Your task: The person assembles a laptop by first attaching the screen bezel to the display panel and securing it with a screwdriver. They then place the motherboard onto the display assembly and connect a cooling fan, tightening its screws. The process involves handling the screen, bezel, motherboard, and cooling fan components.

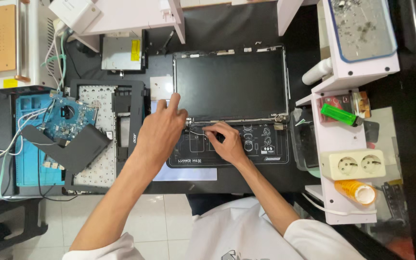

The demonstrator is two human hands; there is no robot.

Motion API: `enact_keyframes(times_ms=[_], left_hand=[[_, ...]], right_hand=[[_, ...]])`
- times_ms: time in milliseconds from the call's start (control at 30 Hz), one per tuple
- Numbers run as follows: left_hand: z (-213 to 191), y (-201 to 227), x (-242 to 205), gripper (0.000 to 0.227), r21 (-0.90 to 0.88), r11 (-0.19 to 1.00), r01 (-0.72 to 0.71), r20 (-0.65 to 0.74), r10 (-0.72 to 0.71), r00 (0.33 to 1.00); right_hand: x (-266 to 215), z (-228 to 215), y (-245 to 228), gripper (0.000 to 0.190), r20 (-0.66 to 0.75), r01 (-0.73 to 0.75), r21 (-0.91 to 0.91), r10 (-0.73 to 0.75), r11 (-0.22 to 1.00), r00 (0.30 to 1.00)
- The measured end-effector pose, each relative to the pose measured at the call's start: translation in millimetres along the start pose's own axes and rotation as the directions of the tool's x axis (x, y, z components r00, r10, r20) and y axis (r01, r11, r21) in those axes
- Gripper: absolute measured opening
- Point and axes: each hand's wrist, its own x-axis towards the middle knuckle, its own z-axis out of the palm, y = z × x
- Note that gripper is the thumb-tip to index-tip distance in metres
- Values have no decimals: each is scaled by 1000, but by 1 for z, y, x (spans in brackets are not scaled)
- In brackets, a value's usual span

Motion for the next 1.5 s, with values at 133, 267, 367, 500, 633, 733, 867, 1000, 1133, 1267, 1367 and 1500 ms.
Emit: enact_keyframes(times_ms=[133, 267, 367, 500, 633, 733, 867, 1000, 1133, 1267, 1367, 1500], left_hand=[[9, 3, 0, 24, -2, 993, 116, -30, -116, 993], [18, 1, -6, 6, -36, 999, -35, -139, 30, 990], [18, 13, -2, 29, -3, 994, 112, -118, -112, 987], [26, 9, 0, 5, -21, 999, 37, -101, -39, 994], [24, 4, 4, 6, -46, 997, 70, -157, -76, 985], [22, 3, 7, 7, -30, 995, 97, -95, -100, 991], [24, 0, 7, 7, -35, 999, 22, -155, -28, 987], [24, 6, 11, 10, 16, 995, 103, -22, -103, 994], [18, 7, 12, 8, -38, 999, -23, -117, 19, 993], [12, 9, 9, 10, -3, 999, -36, -137, 35, 990], [13, 11, 0, 15, 9, 998, 62, -136, -60, 989], [18, 2, -23, 9, -69, 990, 124, -114, -132, 985]], right_hand=[[3, -1, -3, 14, -11, 28, -8, -29, 1000, 1000], [-2, 1, -2, 14, -8, 12, -7, -12, 1000, 1000], [1, 1, -6, 14, -18, -9, -11, 9, 1000, 1000], [1, 2, -1, 15, -10, 31, -19, -31, 999, 999], [1, 3, -3, 14, -26, 11, -15, -12, 1000, 1000], [2, 1, -2, 13, -37, 70, -29, -71, 997, 997], [1, 1, 1, 13, -17, 27, -19, -27, 999, 999], [1, 1, 1, 14, 19, -9, 15, 8, 1000, 1000], [-1, 0, 2, 14, -11, 22, 32, -21, 999, 1000], [0, -2, 3, 14, -24, 63, 59, -62, 996, 998], [0, -2, 5, 14, -28, 41, 76, -39, 996, 999], [-1, -2, 6, 15, -47, 30, 120, -25, 992, 999]])
